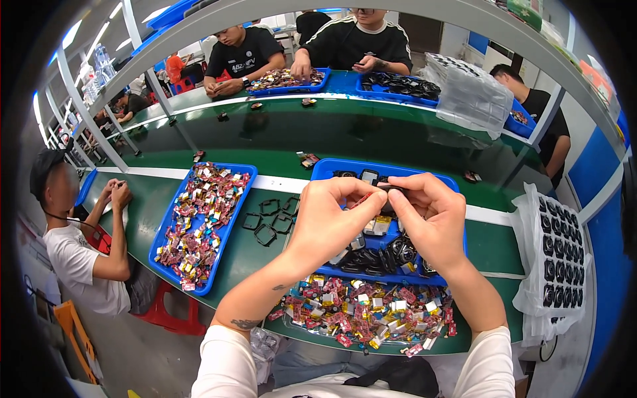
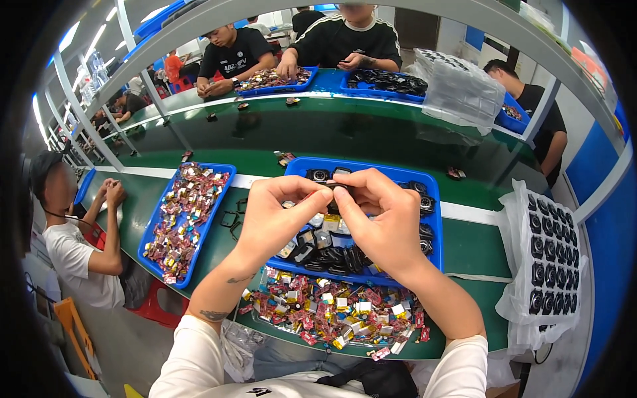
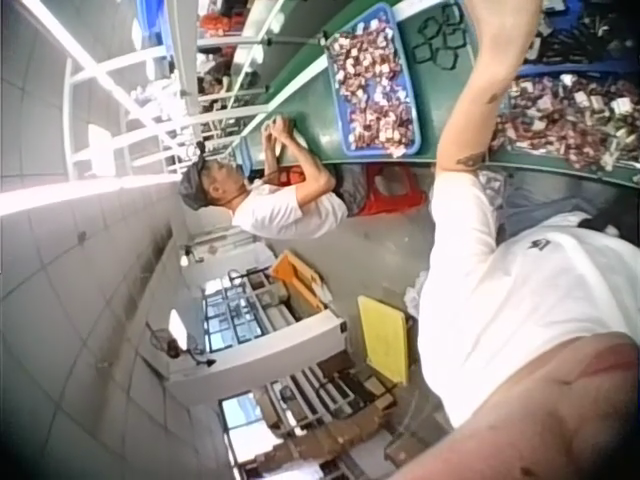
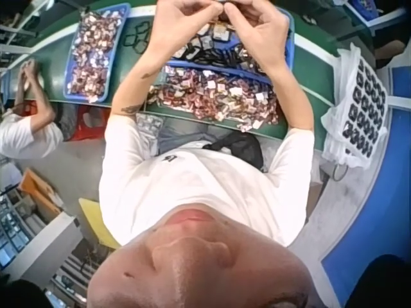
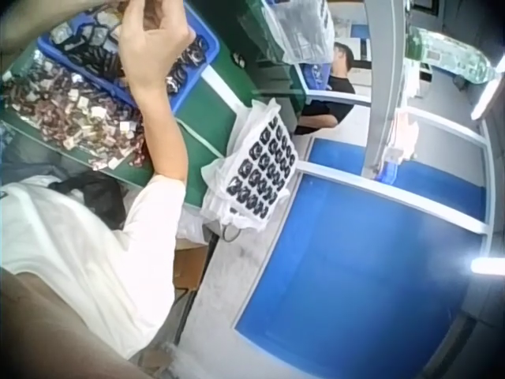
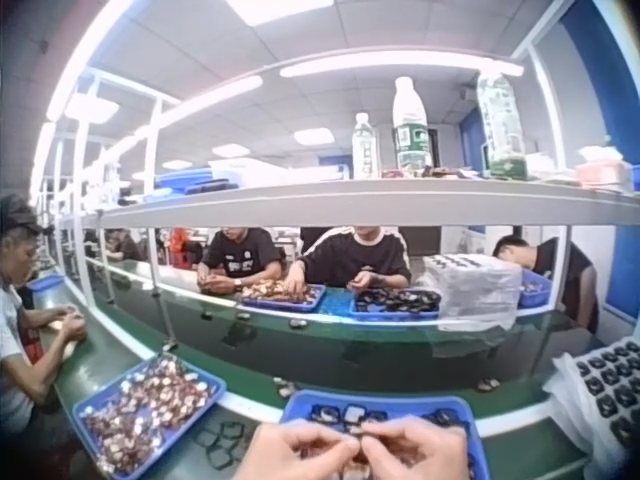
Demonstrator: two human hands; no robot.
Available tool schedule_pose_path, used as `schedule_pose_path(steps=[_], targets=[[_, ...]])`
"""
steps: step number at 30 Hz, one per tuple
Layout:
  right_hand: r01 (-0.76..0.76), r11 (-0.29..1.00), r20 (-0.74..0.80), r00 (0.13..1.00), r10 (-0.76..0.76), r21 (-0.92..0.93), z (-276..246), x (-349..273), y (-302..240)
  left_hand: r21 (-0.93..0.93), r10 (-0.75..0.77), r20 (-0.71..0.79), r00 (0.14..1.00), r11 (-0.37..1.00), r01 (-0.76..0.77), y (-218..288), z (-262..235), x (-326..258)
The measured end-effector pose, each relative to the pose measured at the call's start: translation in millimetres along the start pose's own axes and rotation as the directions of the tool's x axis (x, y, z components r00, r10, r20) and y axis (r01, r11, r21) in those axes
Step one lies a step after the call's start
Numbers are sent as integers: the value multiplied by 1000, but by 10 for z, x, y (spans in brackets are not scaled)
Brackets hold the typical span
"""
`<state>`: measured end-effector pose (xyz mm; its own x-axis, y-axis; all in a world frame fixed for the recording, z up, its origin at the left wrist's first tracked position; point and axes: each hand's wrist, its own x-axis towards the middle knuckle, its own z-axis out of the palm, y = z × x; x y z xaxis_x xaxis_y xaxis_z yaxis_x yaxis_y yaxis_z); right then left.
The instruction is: Assembling small electronic components at a factory workbench along a conveyor belt.
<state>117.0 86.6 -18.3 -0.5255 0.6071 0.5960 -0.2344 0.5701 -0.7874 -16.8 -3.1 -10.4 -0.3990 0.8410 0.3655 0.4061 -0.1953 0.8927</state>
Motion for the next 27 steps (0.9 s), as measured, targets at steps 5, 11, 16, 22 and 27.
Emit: schedule_pose_path(steps=[5,11,16,22,27], targets=[[-64,995,-32,997,67,82,-97,74,-47,-277,-57,57,997,958,71,23,-17,20],[-203,953,42,979,199,225,-159,151,-37,-207,-9,35,999,978,16,39,-61,34],[-151,957,48,989,143,247,-169,145,15,-178,-24,102,994,983,42,25,-62,32],[-143,937,16,989,146,320,-145,137,-3,-309,-66,249,966,940,144,86,-67,-7],[-198,944,17,979,201,265,-146,131,-69,-273,-69,230,971,953,132,62,-57,-11]])
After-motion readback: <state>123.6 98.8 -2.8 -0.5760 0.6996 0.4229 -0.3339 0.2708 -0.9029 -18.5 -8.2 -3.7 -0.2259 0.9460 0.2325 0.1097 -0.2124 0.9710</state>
